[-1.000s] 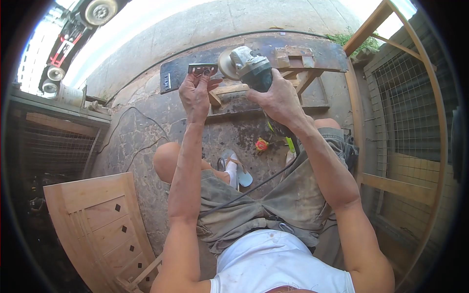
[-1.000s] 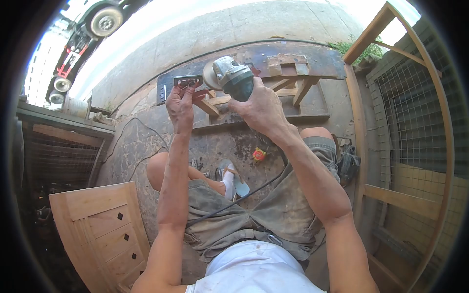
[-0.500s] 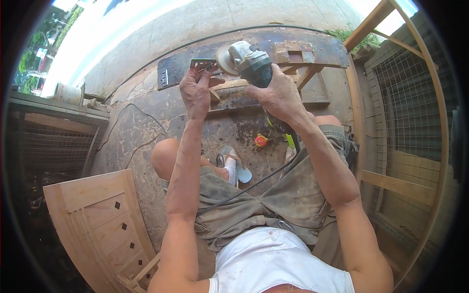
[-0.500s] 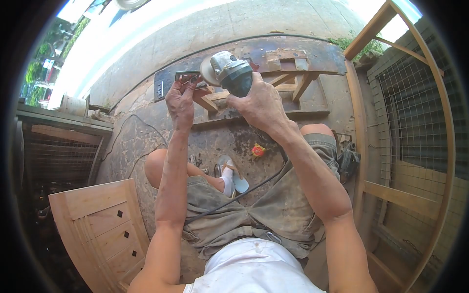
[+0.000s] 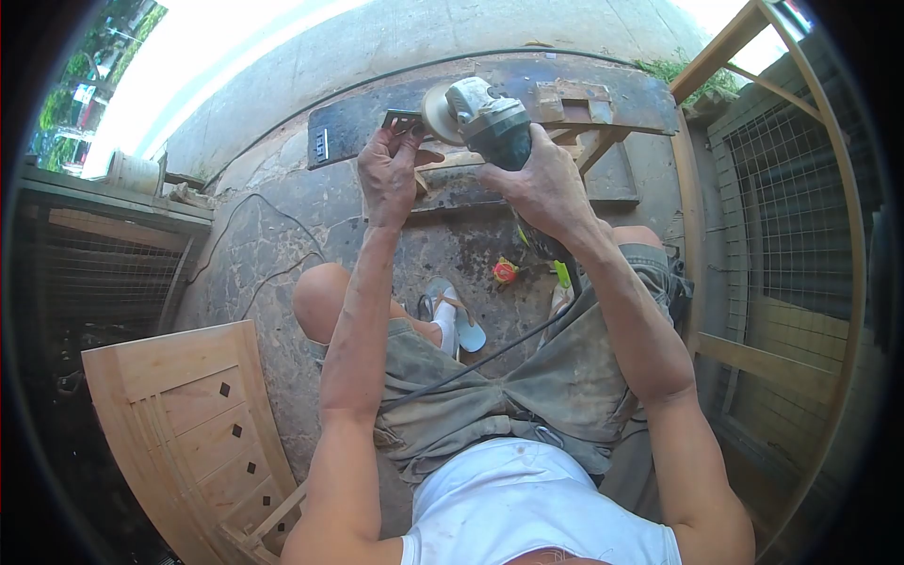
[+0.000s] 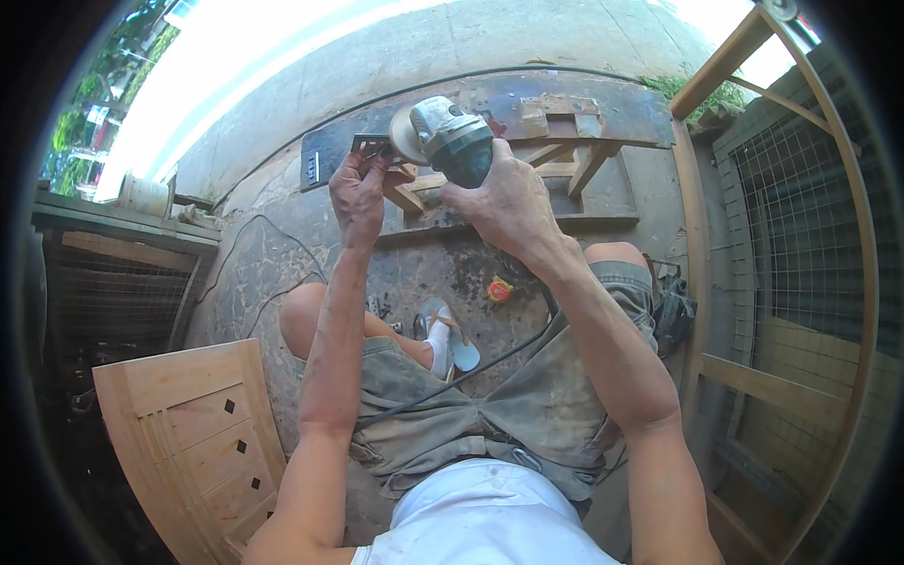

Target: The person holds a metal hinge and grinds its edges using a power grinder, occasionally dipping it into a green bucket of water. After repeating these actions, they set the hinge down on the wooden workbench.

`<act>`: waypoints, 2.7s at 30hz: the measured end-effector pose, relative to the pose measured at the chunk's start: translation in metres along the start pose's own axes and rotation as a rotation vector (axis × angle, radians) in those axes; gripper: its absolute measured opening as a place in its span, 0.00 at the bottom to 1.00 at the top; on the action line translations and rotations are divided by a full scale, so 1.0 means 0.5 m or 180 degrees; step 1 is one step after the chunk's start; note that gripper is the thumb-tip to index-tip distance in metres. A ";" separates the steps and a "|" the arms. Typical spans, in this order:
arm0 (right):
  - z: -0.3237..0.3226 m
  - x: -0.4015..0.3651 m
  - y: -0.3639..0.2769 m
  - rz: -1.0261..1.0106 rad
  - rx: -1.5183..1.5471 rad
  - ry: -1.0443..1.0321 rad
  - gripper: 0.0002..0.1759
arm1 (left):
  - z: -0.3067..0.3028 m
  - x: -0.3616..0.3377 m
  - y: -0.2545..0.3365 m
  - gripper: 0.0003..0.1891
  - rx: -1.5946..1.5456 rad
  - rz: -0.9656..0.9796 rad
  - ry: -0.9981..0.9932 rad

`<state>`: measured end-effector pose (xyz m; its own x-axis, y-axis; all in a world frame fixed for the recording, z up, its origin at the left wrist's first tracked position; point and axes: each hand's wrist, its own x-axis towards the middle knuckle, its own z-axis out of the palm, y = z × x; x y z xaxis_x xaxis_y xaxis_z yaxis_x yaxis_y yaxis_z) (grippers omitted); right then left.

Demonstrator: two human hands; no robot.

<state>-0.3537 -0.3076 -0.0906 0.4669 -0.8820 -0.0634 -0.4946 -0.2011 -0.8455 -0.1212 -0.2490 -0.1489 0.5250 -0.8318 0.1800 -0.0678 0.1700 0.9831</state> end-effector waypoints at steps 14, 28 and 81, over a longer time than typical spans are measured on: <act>-0.006 -0.010 -0.014 -0.0053 0.0077 0.0022 0.39 | 0.010 0.002 -0.013 0.13 -0.0050 0.0058 -0.0154; -0.008 -0.012 -0.009 -0.0240 0.0278 0.0021 0.41 | 0.024 0.004 -0.040 0.16 -0.0099 0.0159 -0.0321; -0.016 -0.007 -0.005 0.0084 0.0076 0.0015 0.39 | -0.014 0.012 0.019 0.14 -0.0390 -0.0096 0.0089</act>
<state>-0.3602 -0.3075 -0.0841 0.4505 -0.8889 -0.0833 -0.4889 -0.1676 -0.8561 -0.1126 -0.2487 -0.1386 0.5488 -0.8228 0.1479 0.0515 0.2098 0.9764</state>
